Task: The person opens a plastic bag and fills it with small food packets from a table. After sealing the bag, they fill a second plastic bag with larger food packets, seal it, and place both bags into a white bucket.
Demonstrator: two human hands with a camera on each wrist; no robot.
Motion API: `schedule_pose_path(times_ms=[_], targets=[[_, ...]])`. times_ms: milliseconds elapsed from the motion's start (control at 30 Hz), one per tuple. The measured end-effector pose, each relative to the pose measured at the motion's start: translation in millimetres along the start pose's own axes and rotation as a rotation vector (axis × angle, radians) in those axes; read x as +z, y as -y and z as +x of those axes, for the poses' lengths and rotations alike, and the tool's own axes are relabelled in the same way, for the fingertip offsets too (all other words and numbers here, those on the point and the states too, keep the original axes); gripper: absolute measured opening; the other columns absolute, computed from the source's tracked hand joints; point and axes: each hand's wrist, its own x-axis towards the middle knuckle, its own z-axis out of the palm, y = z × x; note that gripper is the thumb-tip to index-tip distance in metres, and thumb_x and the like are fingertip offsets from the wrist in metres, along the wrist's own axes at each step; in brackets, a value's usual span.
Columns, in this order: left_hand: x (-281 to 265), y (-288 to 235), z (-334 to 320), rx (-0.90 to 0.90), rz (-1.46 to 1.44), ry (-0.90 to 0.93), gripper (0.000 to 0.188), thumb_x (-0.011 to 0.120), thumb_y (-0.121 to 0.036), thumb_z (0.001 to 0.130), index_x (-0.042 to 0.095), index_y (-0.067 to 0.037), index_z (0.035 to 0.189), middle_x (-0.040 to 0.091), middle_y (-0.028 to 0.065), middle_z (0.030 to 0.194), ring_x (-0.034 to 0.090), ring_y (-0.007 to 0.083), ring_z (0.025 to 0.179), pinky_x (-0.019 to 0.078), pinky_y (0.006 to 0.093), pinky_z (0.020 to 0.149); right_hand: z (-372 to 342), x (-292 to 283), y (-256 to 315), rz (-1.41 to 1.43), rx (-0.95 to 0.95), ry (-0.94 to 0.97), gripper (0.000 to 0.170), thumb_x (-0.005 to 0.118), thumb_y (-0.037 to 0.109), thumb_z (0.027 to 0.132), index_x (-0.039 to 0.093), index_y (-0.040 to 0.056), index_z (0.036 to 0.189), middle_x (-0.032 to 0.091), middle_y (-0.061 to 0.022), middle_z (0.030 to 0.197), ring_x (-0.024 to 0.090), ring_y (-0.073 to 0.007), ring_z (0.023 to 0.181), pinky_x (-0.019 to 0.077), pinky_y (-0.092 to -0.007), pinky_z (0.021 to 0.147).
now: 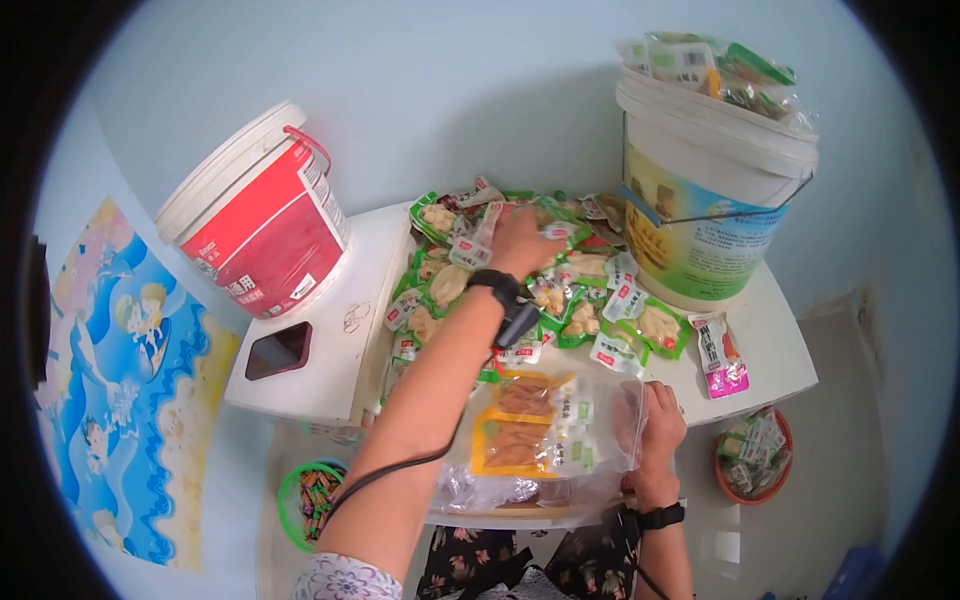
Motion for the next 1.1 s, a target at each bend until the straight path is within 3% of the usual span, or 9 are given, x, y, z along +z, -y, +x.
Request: schedule_pose_path(times_ms=[200, 233, 333, 433, 533, 567, 667, 767, 1100], targets=[[16.5, -33.8, -20.9, 0.239, -0.142, 0.014, 0.081, 0.083, -0.037, 0.075, 0.054, 0.005, 0.138, 0.055, 0.034, 0.137, 0.055, 0.0456, 0.129, 0.0453, 0.0494, 0.111, -1.8, 0.0, -3.0, 0.019, -0.013, 0.007, 0.028, 0.071, 0.012, 0.077, 0.071, 0.0078, 0.104, 0.065, -0.014, 0.098, 0.066, -0.038, 0.087, 0.0535, -0.0422, 0.074], [17.5, -36.1, -26.0, 0.316, -0.084, -0.109, 0.075, 0.081, -0.038, 0.078, 0.056, 0.005, 0.135, 0.057, 0.0317, 0.134, 0.055, 0.0454, 0.128, 0.0466, 0.0498, 0.108, -1.8, 0.0, -3.5, 0.021, -0.011, 0.012, 0.028, 0.071, 0.011, 0.077, 0.071, 0.0082, 0.105, 0.065, -0.0139, 0.099, 0.066, -0.038, 0.087, 0.0536, -0.0422, 0.075], [-5.0, -30.8, -26.9, 0.35, -0.16, -0.139, 0.069, 0.077, -0.039, 0.082, 0.058, 0.004, 0.133, 0.059, 0.0275, 0.133, 0.055, 0.0441, 0.126, 0.0476, 0.0497, 0.105, -3.5, -0.8, -5.2, 0.026, 0.002, 0.025, 0.028, 0.071, 0.01, 0.078, 0.071, 0.009, 0.106, 0.066, -0.0136, 0.099, 0.066, -0.0379, 0.088, 0.0539, -0.0421, 0.076], [-25.2, 2.7, -22.4, 0.232, 0.068, -0.194, 0.055, 0.073, -0.038, 0.086, 0.064, -0.005, 0.128, 0.062, 0.0206, 0.131, 0.056, 0.0409, 0.123, 0.0484, 0.0527, 0.101, -2.2, -0.5, -4.1, 0.03, 0.005, 0.009, 0.027, 0.071, 0.01, 0.077, 0.07, 0.0091, 0.104, 0.066, -0.0117, 0.097, 0.065, -0.0362, 0.089, 0.0535, -0.0424, 0.075], [-41.1, 64.5, -23.8, 0.14, 0.325, -0.032, 0.058, 0.069, -0.049, 0.087, 0.064, -0.014, 0.133, 0.066, 0.0208, 0.128, 0.058, 0.0407, 0.125, 0.0481, 0.0535, 0.104, -1.2, 0.5, -1.2, 0.009, -0.015, -0.021, 0.024, 0.073, 0.011, 0.077, 0.068, 0.009, 0.1, 0.064, -0.0086, 0.094, 0.063, -0.0331, 0.089, 0.0525, -0.0432, 0.071], [-85.4, 37.6, -44.5, 0.051, 0.306, 0.258, 0.064, 0.068, -0.056, 0.086, 0.064, -0.013, 0.133, 0.066, 0.0205, 0.131, 0.06, 0.0388, 0.125, 0.0477, 0.0507, 0.106, -1.1, 0.3, -2.1, -0.008, -0.015, -0.013, 0.024, 0.073, 0.011, 0.077, 0.068, 0.009, 0.1, 0.064, -0.0084, 0.094, 0.063, -0.0329, 0.089, 0.0525, -0.0432, 0.071], [-75.1, 101.3, -33.1, 0.038, 0.394, 0.25, 0.052, 0.076, -0.042, 0.083, 0.072, -0.005, 0.119, 0.073, 0.0198, 0.12, 0.068, 0.0414, 0.111, 0.0523, 0.0498, 0.099, -0.2, -0.3, -0.3, -0.025, -0.016, -0.005, 0.022, 0.072, 0.011, 0.077, 0.067, 0.0088, 0.098, 0.063, -0.0083, 0.094, 0.064, -0.0324, 0.088, 0.0525, -0.0433, 0.071], [-101.0, 102.2, -32.2, 0.131, 0.309, 0.496, 0.049, 0.08, -0.036, 0.079, 0.075, -0.008, 0.117, 0.072, 0.0195, 0.121, 0.068, 0.0387, 0.114, 0.0546, 0.0454, 0.096, -0.7, -0.7, 0.1, -0.011, -0.014, -0.013, 0.019, 0.072, 0.011, 0.078, 0.066, 0.0086, 0.097, 0.063, -0.0083, 0.093, 0.063, -0.0323, 0.088, 0.0523, -0.0435, 0.07], [-116.8, 117.9, -50.3, 0.298, 0.281, 0.684, 0.057, 0.083, -0.016, 0.078, 0.071, -0.015, 0.134, 0.054, 0.0185, 0.15, 0.05, 0.0354, 0.139, 0.0414, 0.0399, 0.115, -1.0, -1.8, 0.9, -0.027, -0.008, -0.003, 0.016, 0.072, 0.012, 0.081, 0.066, 0.008, 0.095, 0.062, -0.0089, 0.092, 0.063, -0.0325, 0.088, 0.0518, -0.0438, 0.069]])
